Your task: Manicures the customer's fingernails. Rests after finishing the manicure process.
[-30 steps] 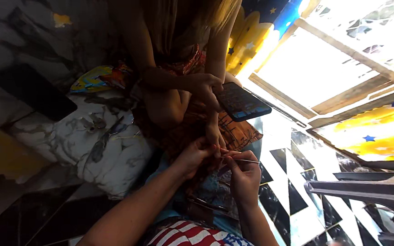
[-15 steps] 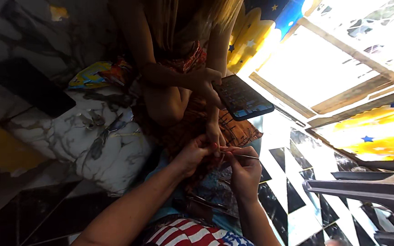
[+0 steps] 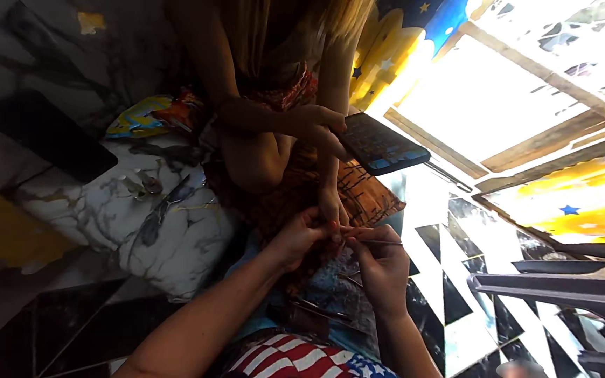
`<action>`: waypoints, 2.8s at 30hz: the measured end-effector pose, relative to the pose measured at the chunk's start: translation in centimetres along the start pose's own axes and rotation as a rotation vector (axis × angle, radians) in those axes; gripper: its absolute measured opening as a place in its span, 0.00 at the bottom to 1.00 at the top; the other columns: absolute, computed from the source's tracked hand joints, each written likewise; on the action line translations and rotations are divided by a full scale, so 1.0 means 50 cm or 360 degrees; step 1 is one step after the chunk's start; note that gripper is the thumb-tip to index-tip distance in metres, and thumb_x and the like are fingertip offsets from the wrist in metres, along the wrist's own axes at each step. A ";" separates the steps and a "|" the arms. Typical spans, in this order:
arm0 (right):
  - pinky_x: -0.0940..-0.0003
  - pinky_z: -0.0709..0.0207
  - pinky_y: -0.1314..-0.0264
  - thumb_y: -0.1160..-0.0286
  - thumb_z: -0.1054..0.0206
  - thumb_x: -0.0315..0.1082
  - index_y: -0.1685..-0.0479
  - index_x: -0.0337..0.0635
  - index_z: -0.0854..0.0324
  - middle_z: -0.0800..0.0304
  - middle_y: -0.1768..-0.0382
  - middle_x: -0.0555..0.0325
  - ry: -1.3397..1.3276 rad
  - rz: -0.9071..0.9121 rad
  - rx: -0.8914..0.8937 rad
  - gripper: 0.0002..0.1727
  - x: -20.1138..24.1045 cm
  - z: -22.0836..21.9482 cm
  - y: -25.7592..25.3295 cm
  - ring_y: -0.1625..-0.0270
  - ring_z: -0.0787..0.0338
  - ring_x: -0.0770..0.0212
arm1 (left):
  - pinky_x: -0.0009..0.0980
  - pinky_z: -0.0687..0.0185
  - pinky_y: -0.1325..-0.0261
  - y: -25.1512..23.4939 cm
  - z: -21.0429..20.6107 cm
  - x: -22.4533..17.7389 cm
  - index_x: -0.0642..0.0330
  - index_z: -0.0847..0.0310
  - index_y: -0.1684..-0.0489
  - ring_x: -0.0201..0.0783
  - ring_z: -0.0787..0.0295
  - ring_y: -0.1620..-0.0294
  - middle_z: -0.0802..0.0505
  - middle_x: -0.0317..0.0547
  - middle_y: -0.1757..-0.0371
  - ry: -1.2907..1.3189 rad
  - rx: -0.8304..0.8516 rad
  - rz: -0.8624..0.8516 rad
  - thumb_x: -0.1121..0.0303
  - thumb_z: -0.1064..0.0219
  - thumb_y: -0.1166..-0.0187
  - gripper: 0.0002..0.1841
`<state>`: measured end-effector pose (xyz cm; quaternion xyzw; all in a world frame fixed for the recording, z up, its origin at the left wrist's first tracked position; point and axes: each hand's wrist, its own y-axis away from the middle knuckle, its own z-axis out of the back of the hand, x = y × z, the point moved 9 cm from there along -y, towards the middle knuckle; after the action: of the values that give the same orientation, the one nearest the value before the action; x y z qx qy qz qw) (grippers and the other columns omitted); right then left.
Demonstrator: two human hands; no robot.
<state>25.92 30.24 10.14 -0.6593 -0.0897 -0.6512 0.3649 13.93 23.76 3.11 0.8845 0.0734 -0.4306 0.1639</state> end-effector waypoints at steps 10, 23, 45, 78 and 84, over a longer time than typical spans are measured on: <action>0.77 0.10 0.60 0.34 0.28 0.17 0.60 0.37 0.20 0.03 0.59 0.56 0.0151 0.0011 -0.0066 0.09 0.003 0.003 -0.002 0.60 0.04 0.69 | 0.29 0.09 0.54 0.000 0.001 0.001 0.65 0.21 0.44 0.34 0.08 0.63 0.08 0.45 0.58 0.0002 -0.0027 0.0018 0.76 0.33 0.18 0.10; 0.78 0.08 0.53 0.34 0.24 0.23 0.65 0.38 0.16 0.04 0.60 0.58 0.0447 0.0330 -0.0145 0.06 0.038 -0.001 0.020 0.57 0.04 0.71 | 0.28 0.10 0.57 0.004 -0.002 -0.002 0.65 0.19 0.50 0.33 0.09 0.64 0.08 0.44 0.62 -0.0036 -0.0143 -0.0099 0.77 0.31 0.21 0.07; 0.76 0.08 0.61 0.33 0.26 0.22 0.66 0.39 0.20 0.05 0.60 0.56 0.0171 0.0089 -0.0245 0.07 0.000 0.014 0.015 0.63 0.04 0.68 | 0.27 0.10 0.58 0.003 0.000 0.000 0.64 0.19 0.50 0.33 0.10 0.66 0.09 0.43 0.63 -0.0037 -0.0130 -0.0090 0.76 0.31 0.20 0.06; 0.54 0.16 0.61 0.22 0.42 0.31 0.50 0.38 0.21 0.12 0.65 0.51 0.0788 -0.0060 0.1523 0.09 0.001 -0.107 0.104 0.63 0.10 0.55 | 0.37 0.11 0.40 0.012 0.006 -0.034 0.68 0.20 0.43 0.41 0.08 0.51 0.08 0.49 0.54 -0.0059 0.0067 0.0055 0.71 0.47 0.08 0.12; 0.40 0.16 0.51 0.17 0.40 0.29 0.39 0.35 0.23 0.12 0.50 0.37 0.1401 -0.0191 0.1617 0.13 -0.043 -0.090 0.157 0.47 0.08 0.36 | 0.33 0.15 0.36 0.036 -0.003 -0.066 0.66 0.24 0.32 0.35 0.12 0.43 0.11 0.49 0.41 -0.0949 -0.0167 -0.0084 0.73 0.38 0.17 0.17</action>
<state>26.70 22.67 4.79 -0.0728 -0.2643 -0.7553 0.5953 12.50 22.18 6.19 0.7071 0.0669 -0.6711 0.2124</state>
